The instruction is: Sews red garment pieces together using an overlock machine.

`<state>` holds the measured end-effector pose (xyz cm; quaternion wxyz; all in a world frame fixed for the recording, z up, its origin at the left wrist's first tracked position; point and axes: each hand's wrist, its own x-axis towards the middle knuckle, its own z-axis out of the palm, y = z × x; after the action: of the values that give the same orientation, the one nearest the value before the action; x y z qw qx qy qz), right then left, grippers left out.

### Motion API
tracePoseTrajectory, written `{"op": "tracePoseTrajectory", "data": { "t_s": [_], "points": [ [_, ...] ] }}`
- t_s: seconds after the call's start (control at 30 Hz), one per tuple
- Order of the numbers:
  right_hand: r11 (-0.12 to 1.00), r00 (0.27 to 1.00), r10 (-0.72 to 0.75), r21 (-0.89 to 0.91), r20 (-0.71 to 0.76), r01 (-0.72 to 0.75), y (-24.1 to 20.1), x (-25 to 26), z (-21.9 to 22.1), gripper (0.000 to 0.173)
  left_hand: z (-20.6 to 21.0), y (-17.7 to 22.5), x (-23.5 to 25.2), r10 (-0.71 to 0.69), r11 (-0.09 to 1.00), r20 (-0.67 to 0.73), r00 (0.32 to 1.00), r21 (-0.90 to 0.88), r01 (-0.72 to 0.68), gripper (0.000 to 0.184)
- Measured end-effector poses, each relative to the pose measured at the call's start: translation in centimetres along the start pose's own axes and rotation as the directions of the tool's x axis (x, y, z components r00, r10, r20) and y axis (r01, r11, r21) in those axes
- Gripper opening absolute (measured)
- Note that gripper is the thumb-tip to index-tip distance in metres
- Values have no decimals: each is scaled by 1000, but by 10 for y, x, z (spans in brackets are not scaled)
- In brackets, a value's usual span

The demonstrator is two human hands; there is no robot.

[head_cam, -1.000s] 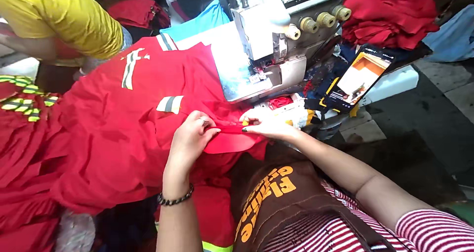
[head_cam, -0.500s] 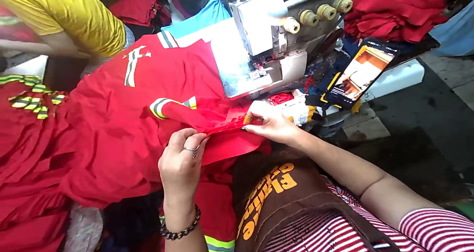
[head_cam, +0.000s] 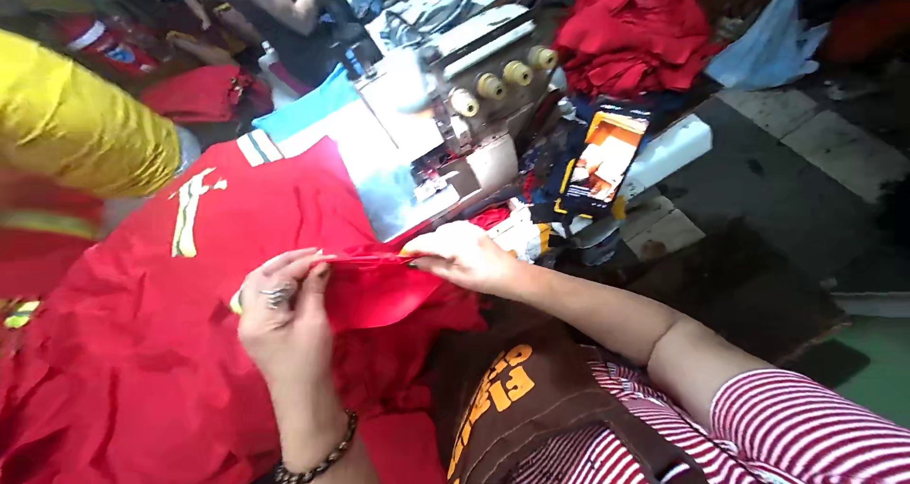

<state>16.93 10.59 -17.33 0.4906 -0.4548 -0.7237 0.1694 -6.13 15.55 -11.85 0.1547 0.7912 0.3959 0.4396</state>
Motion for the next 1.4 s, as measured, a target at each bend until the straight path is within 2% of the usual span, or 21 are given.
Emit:
{"op": "tracePoseTrajectory", "data": {
  "t_s": [0.07,0.1,0.2,0.27,0.33,0.4,0.5,0.6,0.7,0.83,1.07,1.23,1.33,1.4],
  "points": [
    [983,998,61,172,0,-60,-1,9,-10,29,17,5,31,-20,992,25,999,-121,23,16],
    [971,995,101,221,-23,-94,2,13,-14,34,26,8,46,-14,993,51,999,-116,20,17],
    [927,969,231,322,-92,-190,14,13,-26,44,53,8,82,-17,993,139,990,121,0,22],
    [889,935,340,359,-104,-284,21,2,-30,53,75,3,88,-81,973,206,975,229,33,25],
    [836,870,491,306,-47,-455,27,-18,-35,50,97,-1,80,-193,959,243,951,254,130,28],
    [789,826,562,270,45,-552,30,-39,-39,36,108,6,70,-292,947,229,929,204,248,36],
    [745,820,562,362,113,-560,27,-58,-38,25,114,14,54,-282,959,196,939,54,277,43],
    [719,817,572,437,70,-541,28,-51,-38,20,112,11,50,-271,960,198,942,-20,281,44],
    [708,806,591,461,28,-535,35,-38,-36,16,116,13,59,-334,942,161,929,82,325,42],
    [719,798,601,458,-33,-523,37,-27,-33,14,121,11,73,-345,928,138,929,200,315,42],
    [751,830,553,478,-77,-456,33,-36,-25,15,118,9,77,-339,936,181,923,168,310,45],
    [778,826,557,403,-88,-482,35,-29,-22,15,116,1,83,-279,957,182,943,135,257,42],
    [795,825,560,329,-76,-510,35,-20,-23,17,115,-10,94,-223,973,174,959,104,208,53],
    [803,826,558,308,-84,-511,36,-16,-22,17,111,-18,97,-179,977,155,972,147,156,55]
  ]
}}
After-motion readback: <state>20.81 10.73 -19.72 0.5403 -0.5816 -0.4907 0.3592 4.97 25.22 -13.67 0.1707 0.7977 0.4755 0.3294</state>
